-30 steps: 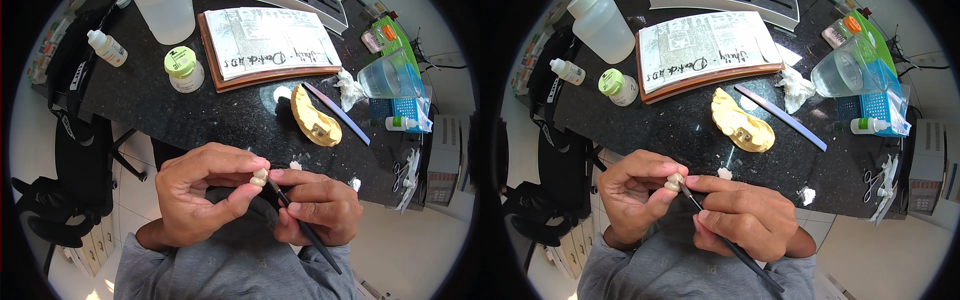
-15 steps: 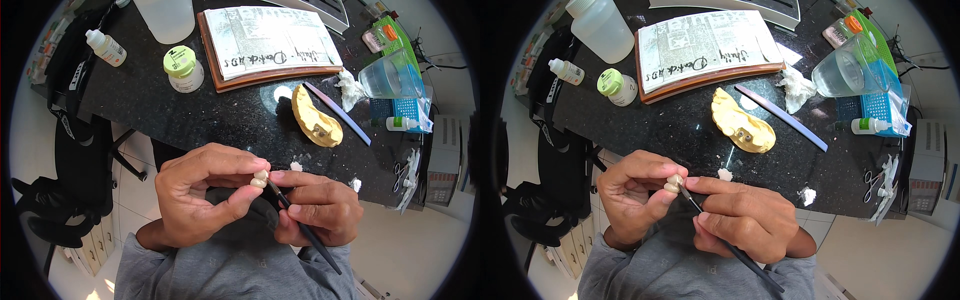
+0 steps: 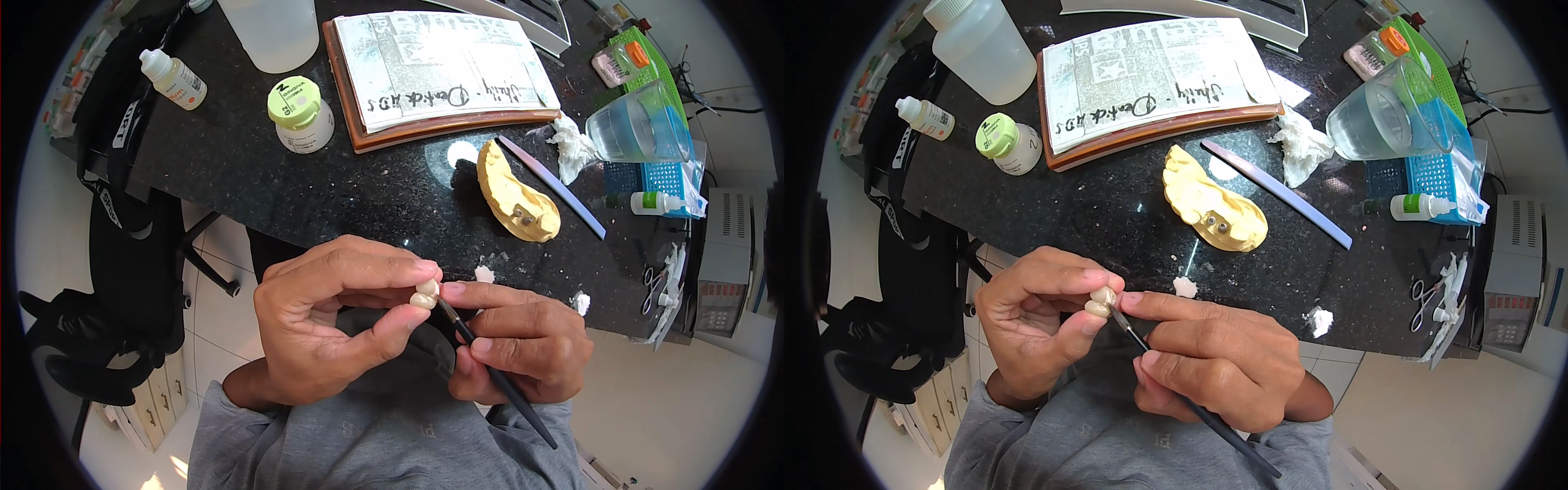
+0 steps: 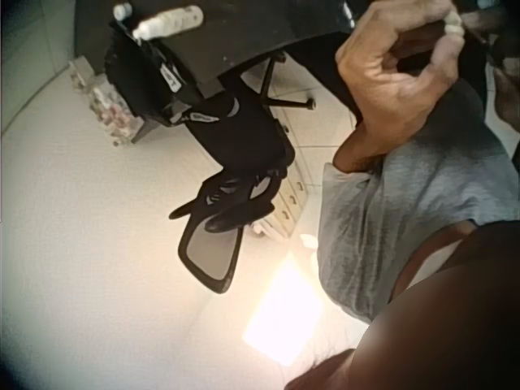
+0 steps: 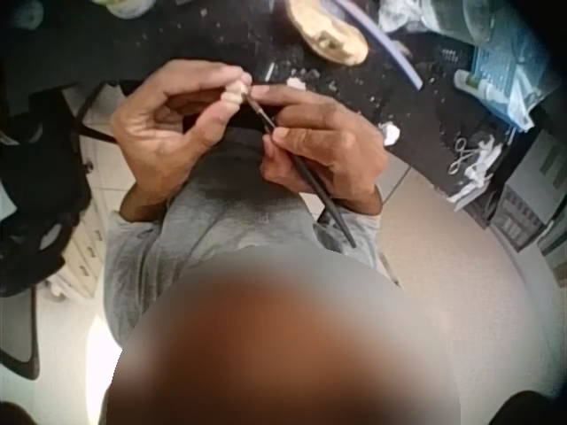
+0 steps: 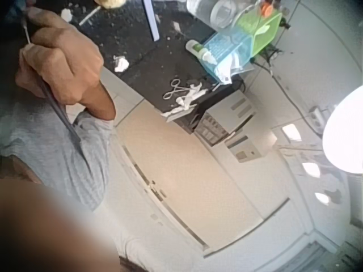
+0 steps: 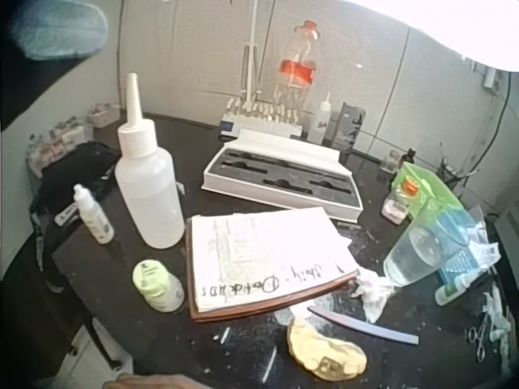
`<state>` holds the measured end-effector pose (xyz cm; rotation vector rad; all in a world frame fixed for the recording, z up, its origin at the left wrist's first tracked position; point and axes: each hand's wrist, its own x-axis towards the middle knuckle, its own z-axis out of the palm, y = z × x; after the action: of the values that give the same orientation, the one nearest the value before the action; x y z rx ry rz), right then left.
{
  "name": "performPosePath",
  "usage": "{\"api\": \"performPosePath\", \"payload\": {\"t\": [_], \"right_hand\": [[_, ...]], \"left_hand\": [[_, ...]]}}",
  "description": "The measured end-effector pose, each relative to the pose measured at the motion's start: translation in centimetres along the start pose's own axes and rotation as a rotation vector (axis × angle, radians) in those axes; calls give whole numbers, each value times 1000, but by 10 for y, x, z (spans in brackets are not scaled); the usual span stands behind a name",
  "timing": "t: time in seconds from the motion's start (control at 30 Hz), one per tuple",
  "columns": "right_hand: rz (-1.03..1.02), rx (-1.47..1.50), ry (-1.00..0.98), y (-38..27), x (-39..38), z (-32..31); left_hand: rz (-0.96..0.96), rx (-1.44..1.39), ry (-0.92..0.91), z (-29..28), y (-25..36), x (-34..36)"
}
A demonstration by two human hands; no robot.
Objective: Applying and sculpting dental porcelain on a prosthetic crown using a fine brush at a laboratory bench.
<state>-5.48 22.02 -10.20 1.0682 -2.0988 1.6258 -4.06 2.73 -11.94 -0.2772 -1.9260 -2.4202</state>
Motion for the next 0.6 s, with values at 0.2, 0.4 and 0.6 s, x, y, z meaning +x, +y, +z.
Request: {"api": "performPosePath", "payload": {"t": [0.2, 0.4, 0.6], "right_hand": [[-15, 14, 4, 1, 0, 0], [-15, 22, -6, 1, 1, 0], [0, 19, 17, -1, 1, 1]], "left_hand": [[7, 3, 3, 1, 0, 1], [18, 9, 1, 0, 0, 1], [6, 3, -1, 0, 0, 1]]}}
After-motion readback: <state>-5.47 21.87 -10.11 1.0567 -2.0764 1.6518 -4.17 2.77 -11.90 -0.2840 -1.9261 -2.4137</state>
